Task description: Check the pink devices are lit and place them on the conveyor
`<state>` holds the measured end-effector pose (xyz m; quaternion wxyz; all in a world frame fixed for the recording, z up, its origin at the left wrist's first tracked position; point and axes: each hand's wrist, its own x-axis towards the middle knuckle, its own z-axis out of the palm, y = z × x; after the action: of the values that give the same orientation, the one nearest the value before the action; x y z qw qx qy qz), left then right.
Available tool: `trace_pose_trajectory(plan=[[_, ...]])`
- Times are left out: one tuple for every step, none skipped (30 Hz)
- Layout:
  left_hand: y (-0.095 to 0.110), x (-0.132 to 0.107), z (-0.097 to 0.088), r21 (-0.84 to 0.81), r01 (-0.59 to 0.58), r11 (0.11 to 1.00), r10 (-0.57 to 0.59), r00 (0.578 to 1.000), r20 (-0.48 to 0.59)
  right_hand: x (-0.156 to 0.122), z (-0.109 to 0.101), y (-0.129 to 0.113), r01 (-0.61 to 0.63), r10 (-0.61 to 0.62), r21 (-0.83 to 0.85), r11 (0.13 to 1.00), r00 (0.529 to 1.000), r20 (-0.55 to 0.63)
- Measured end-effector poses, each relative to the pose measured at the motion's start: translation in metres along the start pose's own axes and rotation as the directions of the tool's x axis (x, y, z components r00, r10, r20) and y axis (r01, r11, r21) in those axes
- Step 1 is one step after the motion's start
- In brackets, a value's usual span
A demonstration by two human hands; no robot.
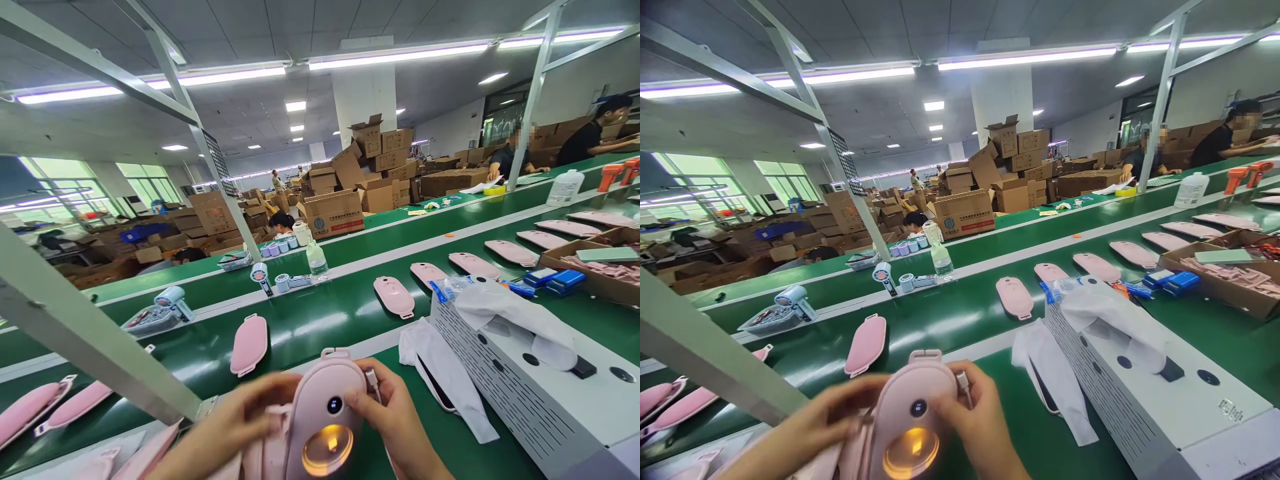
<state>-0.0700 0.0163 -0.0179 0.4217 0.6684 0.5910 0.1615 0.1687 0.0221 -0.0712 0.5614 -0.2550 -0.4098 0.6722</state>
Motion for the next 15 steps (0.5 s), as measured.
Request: trace_pose_trajectory(plan=[[0.000, 0.014, -0.018, 0.093, 0.035, 0.995, -0.032, 0.999, -0.026, 0.001, -0.002, 0.000, 0.001, -0.002, -0.016, 1.000, 0.999, -0.038], [-0.002, 0.029, -0.032, 0.194, 0.116, 0.974, -0.093, 0.988, -0.125, 0.003, -0.003, 0.000, -0.003, 0.001, -0.029, 1.000, 0.997, -0.074], [-0.008, 0.043, -0.044, 0.311, 0.245, 0.918, -0.169, 0.953, -0.252, 0.004, -0.005, 0.000, -0.010, 0.006, -0.037, 0.999, 0.994, -0.106], [-0.016, 0.056, -0.052, 0.423, 0.378, 0.824, -0.229, 0.904, -0.362, 0.006, -0.006, -0.001, -0.014, 0.009, -0.037, 0.999, 0.991, -0.134], [-0.025, 0.067, -0.056, 0.504, 0.484, 0.716, -0.271, 0.857, -0.438, 0.008, -0.008, -0.001, -0.016, 0.011, -0.029, 0.999, 0.988, -0.157], [-0.034, 0.075, -0.057, 0.562, 0.552, 0.616, -0.294, 0.823, -0.486, 0.010, -0.009, -0.001, -0.013, 0.010, -0.017, 1.000, 0.984, -0.176], [-0.042, 0.081, -0.055, 0.611, 0.585, 0.533, -0.301, 0.806, -0.510, 0.012, -0.011, -0.002, -0.008, 0.007, -0.007, 1.000, 0.981, -0.193], [-0.049, 0.084, -0.052, 0.653, 0.589, 0.476, -0.298, 0.806, -0.511, 0.014, -0.012, -0.002, 0.000, 0.000, -0.001, 1.000, 0.978, -0.210], [-0.055, 0.085, -0.049, 0.690, 0.575, 0.440, -0.284, 0.818, -0.500, 0.016, -0.014, -0.002, 0.009, -0.009, -0.002, 1.000, 0.973, -0.231], [-0.060, 0.086, -0.045, 0.725, 0.544, 0.422, -0.259, 0.839, -0.479, 0.018, -0.015, -0.002, 0.017, -0.019, -0.008, 1.000, 0.967, -0.255], [-0.063, 0.086, -0.042, 0.755, 0.508, 0.415, -0.229, 0.861, -0.454, 0.020, -0.016, -0.003, 0.024, -0.028, -0.016, 1.000, 0.960, -0.279], [-0.066, 0.085, -0.039, 0.777, 0.475, 0.413, -0.198, 0.880, -0.432, 0.022, -0.017, -0.003, 0.030, -0.036, -0.025, 0.999, 0.953, -0.301], [-0.068, 0.085, -0.037, 0.790, 0.455, 0.411, -0.178, 0.890, -0.420, 0.023, -0.018, -0.003, 0.034, -0.042, -0.031, 0.999, 0.947, -0.318], [-0.070, 0.085, -0.035, 0.794, 0.447, 0.412, -0.164, 0.893, -0.418, 0.024, -0.019, -0.004, 0.038, -0.047, -0.033, 0.999, 0.943, -0.330], [-0.071, 0.086, -0.034, 0.789, 0.452, 0.417, -0.155, 0.890, -0.428, 0.025, -0.020, -0.004, 0.041, -0.050, -0.034, 0.999, 0.940, -0.337]])
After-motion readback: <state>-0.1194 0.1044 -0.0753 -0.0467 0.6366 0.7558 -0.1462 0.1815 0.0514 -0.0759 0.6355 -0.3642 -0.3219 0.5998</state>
